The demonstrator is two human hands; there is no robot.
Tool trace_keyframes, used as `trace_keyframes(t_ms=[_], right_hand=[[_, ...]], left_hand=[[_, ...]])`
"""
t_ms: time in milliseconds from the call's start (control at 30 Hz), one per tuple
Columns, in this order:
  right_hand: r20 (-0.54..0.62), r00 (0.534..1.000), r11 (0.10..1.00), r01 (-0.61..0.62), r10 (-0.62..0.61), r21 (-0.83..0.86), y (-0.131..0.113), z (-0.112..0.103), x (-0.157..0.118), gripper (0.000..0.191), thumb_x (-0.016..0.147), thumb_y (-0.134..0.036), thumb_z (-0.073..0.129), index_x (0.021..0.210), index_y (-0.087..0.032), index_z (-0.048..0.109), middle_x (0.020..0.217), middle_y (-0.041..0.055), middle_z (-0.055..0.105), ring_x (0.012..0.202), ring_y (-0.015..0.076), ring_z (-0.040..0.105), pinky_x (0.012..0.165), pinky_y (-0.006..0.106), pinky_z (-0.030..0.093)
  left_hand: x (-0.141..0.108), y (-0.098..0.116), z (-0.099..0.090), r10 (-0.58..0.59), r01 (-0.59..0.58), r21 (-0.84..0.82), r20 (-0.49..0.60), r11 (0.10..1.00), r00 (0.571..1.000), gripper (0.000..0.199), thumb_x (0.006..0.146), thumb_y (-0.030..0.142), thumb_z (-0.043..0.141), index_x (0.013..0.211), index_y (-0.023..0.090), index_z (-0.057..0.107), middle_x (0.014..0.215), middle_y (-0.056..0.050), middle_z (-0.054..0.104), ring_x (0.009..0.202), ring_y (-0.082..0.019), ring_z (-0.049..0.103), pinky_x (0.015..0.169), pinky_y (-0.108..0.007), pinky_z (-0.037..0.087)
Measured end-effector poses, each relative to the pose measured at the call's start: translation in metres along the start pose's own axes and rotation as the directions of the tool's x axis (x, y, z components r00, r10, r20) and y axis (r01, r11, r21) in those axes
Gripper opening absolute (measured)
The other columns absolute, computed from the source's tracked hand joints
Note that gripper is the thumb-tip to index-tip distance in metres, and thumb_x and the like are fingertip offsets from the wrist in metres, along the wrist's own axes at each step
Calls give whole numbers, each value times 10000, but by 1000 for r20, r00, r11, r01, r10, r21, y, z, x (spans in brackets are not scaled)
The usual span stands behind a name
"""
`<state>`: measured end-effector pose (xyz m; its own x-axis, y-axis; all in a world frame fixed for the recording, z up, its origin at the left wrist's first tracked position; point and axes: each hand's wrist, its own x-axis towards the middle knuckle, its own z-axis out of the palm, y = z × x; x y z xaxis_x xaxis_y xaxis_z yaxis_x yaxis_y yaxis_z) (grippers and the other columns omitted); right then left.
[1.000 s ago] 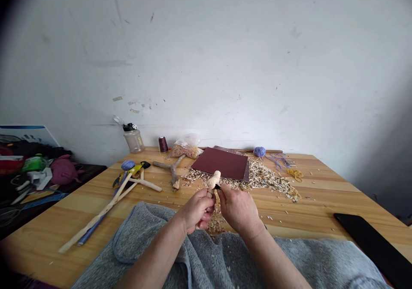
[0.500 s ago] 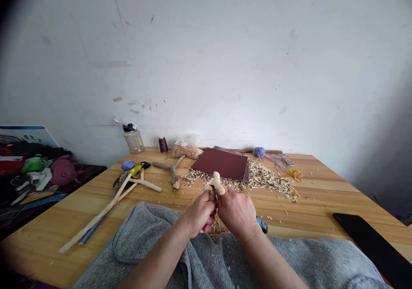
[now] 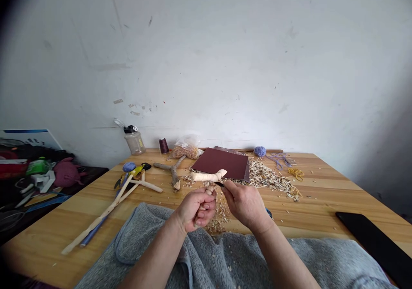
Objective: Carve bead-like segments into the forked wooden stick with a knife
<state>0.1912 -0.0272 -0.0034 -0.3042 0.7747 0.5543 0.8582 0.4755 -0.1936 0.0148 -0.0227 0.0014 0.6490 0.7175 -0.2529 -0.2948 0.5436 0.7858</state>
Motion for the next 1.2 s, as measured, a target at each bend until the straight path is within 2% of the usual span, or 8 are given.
trace_keyframes(t_ms=[100, 400, 700, 867, 1200], right_hand=[[17, 999, 999, -46, 46, 4, -1, 3, -1, 318, 919, -351, 334, 731, -202, 543, 591, -10, 586, 481, 92, 475, 501, 233, 233], [23, 997, 997, -80, 80, 3, -9, 8, -2, 306, 916, -352, 335, 723, -210, 526, 551, -21, 568, 456, 95, 471, 482, 236, 214], [0, 998, 996, -59, 60, -60, -10, 8, -2, 312, 915, -352, 343, 747, -206, 562, 608, -4, 621, 485, 95, 513, 490, 248, 206], [-19, 997, 986, -72, 70, -147, -12, 12, -3, 307, 911, -350, 348, 751, -209, 569, 588, -7, 620, 465, 101, 516, 484, 265, 174], [59, 994, 993, -92, 97, -77, -15, 12, -3, 286, 909, -326, 345, 798, -220, 586, 604, -6, 644, 497, 106, 550, 487, 248, 214]], left_hand=[[0, 0, 0, 7, -7, -3, 5, 1000, 1000, 224, 631, 180, 573, 757, 218, 392, 519, 97, 325, 327, -25, 229, 296, -130, 135], [0, -1, -1, 14, -14, -17, 10, 1000, 1000, 236, 641, 177, 577, 733, 220, 364, 534, 96, 328, 333, -23, 241, 310, -129, 136], [0, -2, 0, 10, -10, -3, -6, 1000, 1000, 226, 650, 180, 557, 723, 220, 347, 546, 93, 324, 340, -26, 239, 317, -142, 128], [-2, -2, 7, 18, -5, 99, -124, 995, 992, 263, 616, 182, 552, 732, 231, 321, 549, 99, 330, 339, -21, 242, 339, -143, 133], [-3, -5, 14, 8, 67, 299, -243, 952, 970, 259, 606, 192, 524, 772, 238, 331, 548, 102, 340, 351, -18, 240, 378, -134, 152]])
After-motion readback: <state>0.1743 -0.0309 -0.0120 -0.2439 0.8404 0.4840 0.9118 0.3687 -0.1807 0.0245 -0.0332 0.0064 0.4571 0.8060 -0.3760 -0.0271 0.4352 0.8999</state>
